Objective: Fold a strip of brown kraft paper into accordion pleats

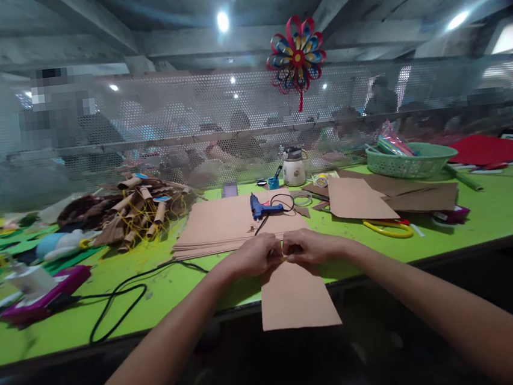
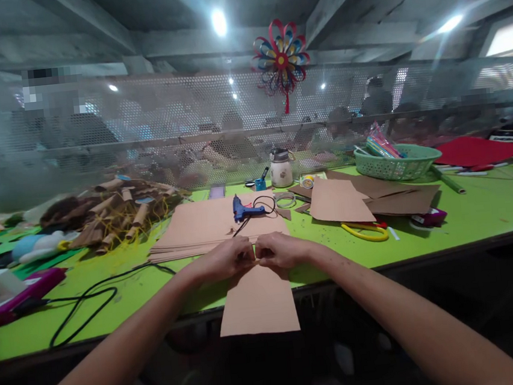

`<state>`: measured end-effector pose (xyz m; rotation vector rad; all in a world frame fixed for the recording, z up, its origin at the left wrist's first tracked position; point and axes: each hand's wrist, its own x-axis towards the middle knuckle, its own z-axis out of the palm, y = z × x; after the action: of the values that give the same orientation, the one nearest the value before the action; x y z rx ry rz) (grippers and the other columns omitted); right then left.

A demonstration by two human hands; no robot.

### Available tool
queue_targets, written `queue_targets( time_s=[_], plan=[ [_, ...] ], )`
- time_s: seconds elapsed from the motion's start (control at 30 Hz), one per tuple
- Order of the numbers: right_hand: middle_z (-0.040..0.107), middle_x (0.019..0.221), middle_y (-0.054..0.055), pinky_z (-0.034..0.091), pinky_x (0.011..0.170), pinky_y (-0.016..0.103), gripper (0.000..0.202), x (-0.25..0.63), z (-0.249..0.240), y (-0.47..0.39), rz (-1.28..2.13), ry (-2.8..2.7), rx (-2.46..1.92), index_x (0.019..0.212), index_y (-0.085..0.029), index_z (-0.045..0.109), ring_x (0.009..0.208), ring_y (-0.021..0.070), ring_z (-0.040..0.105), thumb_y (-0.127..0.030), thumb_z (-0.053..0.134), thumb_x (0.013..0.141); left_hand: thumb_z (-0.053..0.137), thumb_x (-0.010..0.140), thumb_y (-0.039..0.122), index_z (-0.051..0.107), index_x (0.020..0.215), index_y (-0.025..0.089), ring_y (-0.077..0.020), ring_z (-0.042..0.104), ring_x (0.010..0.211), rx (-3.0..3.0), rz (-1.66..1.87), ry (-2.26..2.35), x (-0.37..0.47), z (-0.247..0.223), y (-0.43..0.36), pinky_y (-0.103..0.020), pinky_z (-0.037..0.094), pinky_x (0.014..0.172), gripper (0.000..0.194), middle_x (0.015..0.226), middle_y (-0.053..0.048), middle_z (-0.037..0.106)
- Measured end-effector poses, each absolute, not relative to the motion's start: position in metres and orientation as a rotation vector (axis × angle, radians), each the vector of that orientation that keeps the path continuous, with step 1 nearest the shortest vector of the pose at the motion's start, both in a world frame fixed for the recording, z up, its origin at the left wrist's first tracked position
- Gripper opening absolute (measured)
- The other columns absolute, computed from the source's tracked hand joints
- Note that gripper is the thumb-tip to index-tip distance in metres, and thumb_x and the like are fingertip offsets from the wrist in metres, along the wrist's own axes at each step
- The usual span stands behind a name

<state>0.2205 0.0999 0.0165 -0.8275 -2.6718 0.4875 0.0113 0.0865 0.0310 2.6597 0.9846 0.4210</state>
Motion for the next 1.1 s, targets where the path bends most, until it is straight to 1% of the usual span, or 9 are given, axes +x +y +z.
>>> queue_targets(
  time_s=[0.1,0.17,0.3,0.43,0.5,0.63,0.73,0.87,1.1],
  plan=[
    [0.058,0.081,0.003,0.036,0.062,0.023,0.003,0.22,0.02,0.098,0.439,-2.713,-0.813,0.084,-0.015,0.058,0.071,0.0136,0.048,-0.016,0.056,0.082,0.054,0.084,0.026,0.063,0.087,0.018,-0.0162,0.05,0.077,2.712,0.394,0.954,0.012,0.033,0.083,-0.025,0.037,0.067,0.012,0.084,-0.003,0.057],
    [0.057,0.082,0.003,0.036,0.063,0.024,0.004,0.221,0.023,0.096,0.417,-2.75,-0.768,0.084,-0.015,0.057,0.072,0.0137,0.048,-0.013,0.053,0.083,0.052,0.085,0.023,0.062,0.089,0.018,-0.0164,0.05,0.078,2.745,0.374,0.96,0.013,0.033,0.081,-0.025,0.037,0.068,0.012,0.086,-0.004,0.057],
    [0.055,0.083,0.003,0.036,0.065,0.025,0.01,0.226,0.024,0.094,0.364,-2.797,-0.733,0.085,-0.015,0.056,0.074,0.0145,0.046,-0.007,0.052,0.081,0.052,0.082,0.016,0.06,0.083,0.017,-0.0162,0.05,0.077,2.819,0.341,1.016,0.013,0.032,0.078,-0.024,0.036,0.065,0.008,0.084,-0.004,0.055],
    [0.054,0.087,0.005,0.038,0.07,0.027,0.013,0.232,0.02,0.091,0.272,-2.768,-0.692,0.084,-0.015,0.055,0.08,0.0164,0.046,-0.003,0.05,0.08,0.05,0.084,0.016,0.059,0.079,0.017,-0.0163,0.05,0.077,2.885,0.374,1.021,0.013,0.031,0.075,-0.025,0.036,0.066,0.01,0.083,-0.004,0.055],
    [0.054,0.09,0.006,0.039,0.072,0.028,0.014,0.235,0.017,0.088,0.263,-2.742,-0.673,0.086,-0.015,0.055,0.084,0.0174,0.046,-0.003,0.049,0.082,0.049,0.085,0.016,0.06,0.079,0.016,-0.0163,0.05,0.077,2.9,0.387,1.016,0.013,0.031,0.073,-0.026,0.036,0.066,0.012,0.082,-0.004,0.054],
    [0.052,0.093,0.008,0.041,0.073,0.028,0.007,0.244,0.011,0.082,0.283,-2.663,-0.725,0.089,-0.015,0.055,0.087,0.0181,0.047,-0.011,0.05,0.087,0.046,0.085,0.012,0.062,0.082,0.017,-0.0161,0.051,0.078,2.868,0.415,1.003,0.009,0.031,0.07,-0.025,0.037,0.066,0.017,0.084,-0.005,0.054],
    [0.051,0.093,0.007,0.041,0.072,0.028,0.006,0.252,0.009,0.078,0.272,-2.638,-0.785,0.088,-0.015,0.055,0.085,0.0174,0.047,-0.011,0.05,0.088,0.044,0.088,0.014,0.063,0.086,0.017,-0.0164,0.051,0.08,2.84,0.445,0.973,0.005,0.031,0.066,-0.026,0.039,0.068,0.019,0.086,-0.006,0.053],
    [0.051,0.093,0.007,0.04,0.071,0.028,0.008,0.256,0.008,0.077,0.265,-2.644,-0.803,0.087,-0.015,0.056,0.084,0.0172,0.047,-0.009,0.05,0.087,0.043,0.093,0.023,0.064,0.09,0.016,-0.0159,0.049,0.075,2.88,0.488,0.955,-0.001,0.03,0.056,-0.026,0.036,0.065,0.022,0.084,-0.006,0.049],
    [0.051,0.091,0.007,0.039,0.071,0.027,0.01,0.257,0.009,0.073,0.169,-2.664,-0.746,0.087,-0.014,0.059,0.082,0.0166,0.047,-0.008,0.051,0.086,0.038,0.097,0.026,0.067,0.099,0.019,-0.0155,0.046,0.074,2.998,0.497,0.914,-0.005,0.029,0.05,-0.026,0.034,0.064,0.03,0.081,-0.005,0.048]
  ],
)
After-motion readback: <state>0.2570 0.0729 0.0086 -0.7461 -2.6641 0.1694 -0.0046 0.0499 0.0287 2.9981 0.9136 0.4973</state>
